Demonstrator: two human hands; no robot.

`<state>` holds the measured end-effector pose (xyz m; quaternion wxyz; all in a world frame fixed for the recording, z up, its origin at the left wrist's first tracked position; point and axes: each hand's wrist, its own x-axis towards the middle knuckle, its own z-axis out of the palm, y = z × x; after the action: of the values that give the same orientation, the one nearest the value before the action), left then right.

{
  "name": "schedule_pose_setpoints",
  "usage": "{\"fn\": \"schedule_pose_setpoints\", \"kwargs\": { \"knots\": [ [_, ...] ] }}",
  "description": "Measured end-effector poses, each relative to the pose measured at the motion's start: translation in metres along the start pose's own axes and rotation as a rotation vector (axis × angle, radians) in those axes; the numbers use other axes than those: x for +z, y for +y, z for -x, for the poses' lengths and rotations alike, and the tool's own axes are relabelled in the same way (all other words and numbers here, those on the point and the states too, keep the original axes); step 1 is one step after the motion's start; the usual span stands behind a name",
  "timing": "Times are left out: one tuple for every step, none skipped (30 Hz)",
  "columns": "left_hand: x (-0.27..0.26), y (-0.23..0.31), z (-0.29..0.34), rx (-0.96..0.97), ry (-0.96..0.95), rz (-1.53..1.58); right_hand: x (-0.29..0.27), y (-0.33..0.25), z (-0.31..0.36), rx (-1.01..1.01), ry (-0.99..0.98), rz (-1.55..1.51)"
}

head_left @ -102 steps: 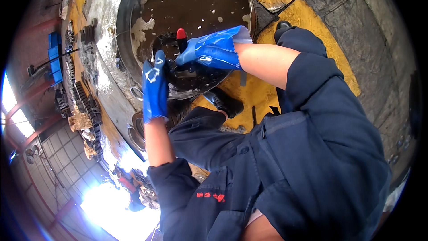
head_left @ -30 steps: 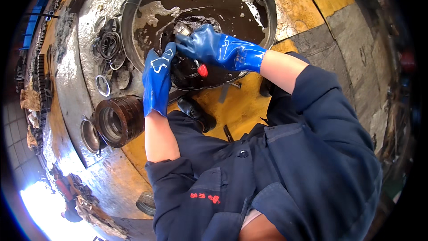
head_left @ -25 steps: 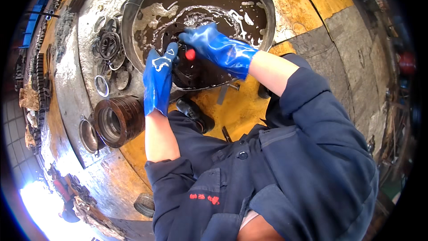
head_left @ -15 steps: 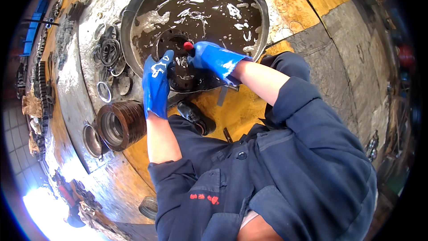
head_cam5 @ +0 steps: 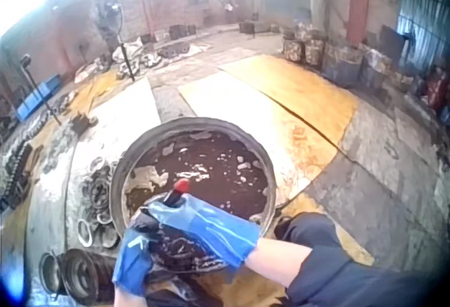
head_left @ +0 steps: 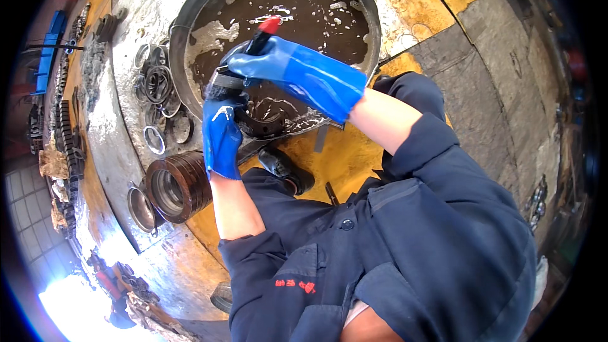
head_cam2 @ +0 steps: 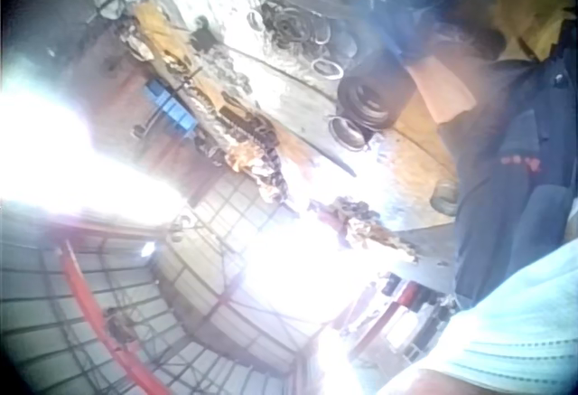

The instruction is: The person, wearing blue gloves, cleans metal components by dipping them into a basin of dark liquid and scrubbing them with a brush.

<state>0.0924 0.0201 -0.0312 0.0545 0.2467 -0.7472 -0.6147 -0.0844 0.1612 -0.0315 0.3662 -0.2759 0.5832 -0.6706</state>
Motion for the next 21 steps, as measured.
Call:
{"fn": "schedule_pose_setpoints", "kwargs": {
  "knots": [
    [-0.003, -0.005, 0.001, 0.013, 0.041, -0.011, 0.004, -0.001, -0.007, 0.02, 0.014, 0.161],
    [-0.005, -0.012, 0.004, 0.067, 0.061, 0.05, 0.007, -0.004, -0.017, 0.053, 0.042, 0.234],
    [-0.007, -0.019, 0.008, 0.122, 0.081, 0.111, 0.006, -0.008, -0.026, 0.108, 0.055, 0.28],
    [-0.014, -0.024, 0.015, 0.176, 0.115, 0.163, 0.013, -0.012, -0.03, 0.096, 0.043, 0.232],
    [-0.001, -0.016, 0.011, 0.079, 0.12, 0.221, -0.008, 0.006, -0.038, 0.064, 0.095, 0.286],
    [0.011, -0.001, 0.009, -0.025, 0.125, 0.27, -0.031, 0.028, -0.048, 0.035, 0.144, 0.334],
    [0.012, 0.006, 0.009, -0.128, 0.156, 0.312, -0.035, 0.033, -0.056, 0.259, 0.167, 0.31],
    [0.011, 0.008, 0.01, -0.105, 0.154, 0.273, -0.04, 0.04, -0.055, 0.25, 0.196, 0.226],
    [0.011, 0.01, 0.012, -0.082, 0.149, 0.234, -0.046, 0.047, -0.053, 0.359, 0.263, 0.309],
    [0.011, 0.01, 0.013, -0.059, 0.145, 0.199, -0.048, 0.042, -0.047, 0.469, 0.328, 0.394],
    [0.009, 0.006, 0.012, 0.014, 0.135, 0.117, -0.052, 0.056, -0.047, 0.447, 0.383, 0.493],
    [0.007, -0.002, 0.01, 0.089, 0.122, 0.036, -0.059, 0.06, -0.045, 0.465, 0.37, 0.55],
    [0.003, -0.009, 0.01, 0.159, 0.118, -0.05, -0.057, 0.057, -0.04, 0.483, 0.347, 0.605],
    [0.002, -0.01, 0.01, 0.075, 0.146, 0.04, -0.056, 0.054, -0.035, 0.499, 0.324, 0.661],
    [0.001, -0.011, 0.008, -0.008, 0.174, 0.13, -0.053, 0.053, -0.027, 0.389, 0.343, 0.763],
    [0.002, -0.011, 0.005, -0.091, 0.195, 0.222, -0.051, 0.044, -0.023, 0.387, 0.363, 0.744],
    [0.002, -0.01, 0.003, -0.085, 0.188, 0.271, -0.048, 0.034, -0.023, 0.383, 0.376, 0.723],
    [0.002, -0.009, 0.002, -0.078, 0.182, 0.319, -0.042, 0.027, -0.023, 0.379, 0.388, 0.702],
    [0.007, -0.003, 0.0, -0.068, 0.163, 0.369, -0.044, 0.026, -0.02, 0.255, 0.399, 0.699],
    [0.012, 0.002, 0.0, -0.075, 0.15, 0.396, -0.042, 0.016, -0.015, 0.187, 0.396, 0.722],
    [0.017, 0.008, 0.0, -0.083, 0.138, 0.423, -0.042, 0.029, -0.023, 0.175, 0.37, 0.739]
  ]
}}
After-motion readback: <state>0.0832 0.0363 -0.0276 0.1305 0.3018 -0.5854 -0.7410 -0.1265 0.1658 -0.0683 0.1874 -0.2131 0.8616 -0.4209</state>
